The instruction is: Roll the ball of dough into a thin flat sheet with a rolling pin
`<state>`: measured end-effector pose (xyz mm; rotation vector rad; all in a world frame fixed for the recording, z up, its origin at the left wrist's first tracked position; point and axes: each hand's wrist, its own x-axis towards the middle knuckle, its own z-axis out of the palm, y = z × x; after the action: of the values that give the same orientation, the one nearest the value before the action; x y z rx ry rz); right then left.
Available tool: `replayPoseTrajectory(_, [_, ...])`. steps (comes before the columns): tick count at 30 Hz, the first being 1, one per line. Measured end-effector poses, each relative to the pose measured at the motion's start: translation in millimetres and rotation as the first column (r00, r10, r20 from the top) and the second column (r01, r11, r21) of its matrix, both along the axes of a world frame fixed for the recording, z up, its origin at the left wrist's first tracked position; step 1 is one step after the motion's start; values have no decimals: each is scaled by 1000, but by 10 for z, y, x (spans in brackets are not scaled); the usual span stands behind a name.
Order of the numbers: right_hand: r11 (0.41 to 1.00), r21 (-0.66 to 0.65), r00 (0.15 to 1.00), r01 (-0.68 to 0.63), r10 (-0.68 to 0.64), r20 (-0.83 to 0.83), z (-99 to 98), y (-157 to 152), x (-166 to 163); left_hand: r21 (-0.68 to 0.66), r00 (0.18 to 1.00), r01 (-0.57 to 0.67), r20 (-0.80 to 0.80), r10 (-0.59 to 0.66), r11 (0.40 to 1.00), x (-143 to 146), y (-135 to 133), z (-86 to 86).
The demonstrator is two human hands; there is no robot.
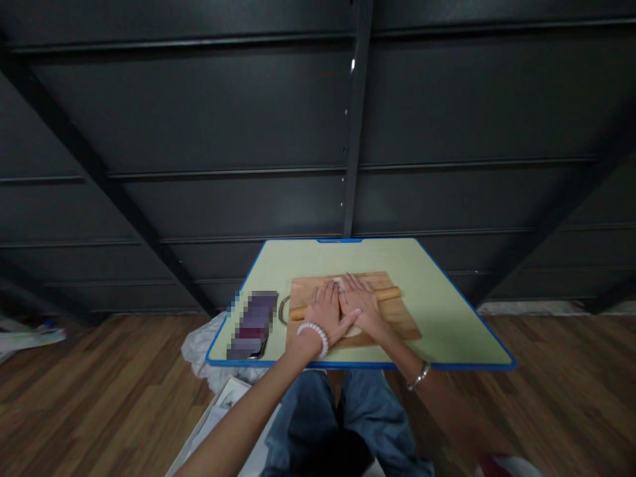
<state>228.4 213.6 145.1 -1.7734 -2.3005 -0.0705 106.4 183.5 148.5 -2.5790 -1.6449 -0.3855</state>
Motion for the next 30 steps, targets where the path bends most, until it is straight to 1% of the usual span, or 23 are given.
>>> replayPoseTrajectory(2, [998,63,1000,8,-8,-12,-13,-227,62,21,998,64,15,-64,998,-9,-149,-27])
replayPoseTrajectory(5, [987,143,997,-73,75,-10,-34,-564,164,21,987,151,42,-152,988,-57,-364,-61])
replayPoseTrajectory(8, [983,161,996,-85,90,-27,-71,-841,250,10,977,207,52,-207,978,-116,-557,-93])
replayPoseTrajectory(10, [982,170,995,-83,92,-44,-107,-959,290,4,977,208,49,-208,978,-143,-651,-119])
replayPoseTrajectory(13, [979,179,994,-96,105,-42,-153,-1003,327,11,989,145,38,-146,989,-150,-684,-142])
replayPoseTrajectory(15, [978,181,993,-107,113,-22,-161,-939,342,14,996,83,33,-83,996,-132,-609,-129])
replayPoseTrajectory(17, [976,187,994,-110,112,1,-152,-809,356,-5,999,38,27,-38,999,-104,-462,-91])
replayPoseTrajectory(20, [977,185,995,-102,98,27,-131,-534,385,-39,999,45,16,-44,998,-54,-166,-23])
replayPoseTrajectory(23, [985,160,997,-71,65,43,-118,-233,416,-26,998,63,3,-63,998,2,130,12])
replayPoseTrajectory(27, [993,116,997,-12,4,71,-60,108,434,-2,999,37,-2,-37,999,93,457,-1])
replayPoseTrajectory(30, [996,93,995,14,-23,93,29,304,441,-18,1000,-2,-5,2,1000,151,677,-23])
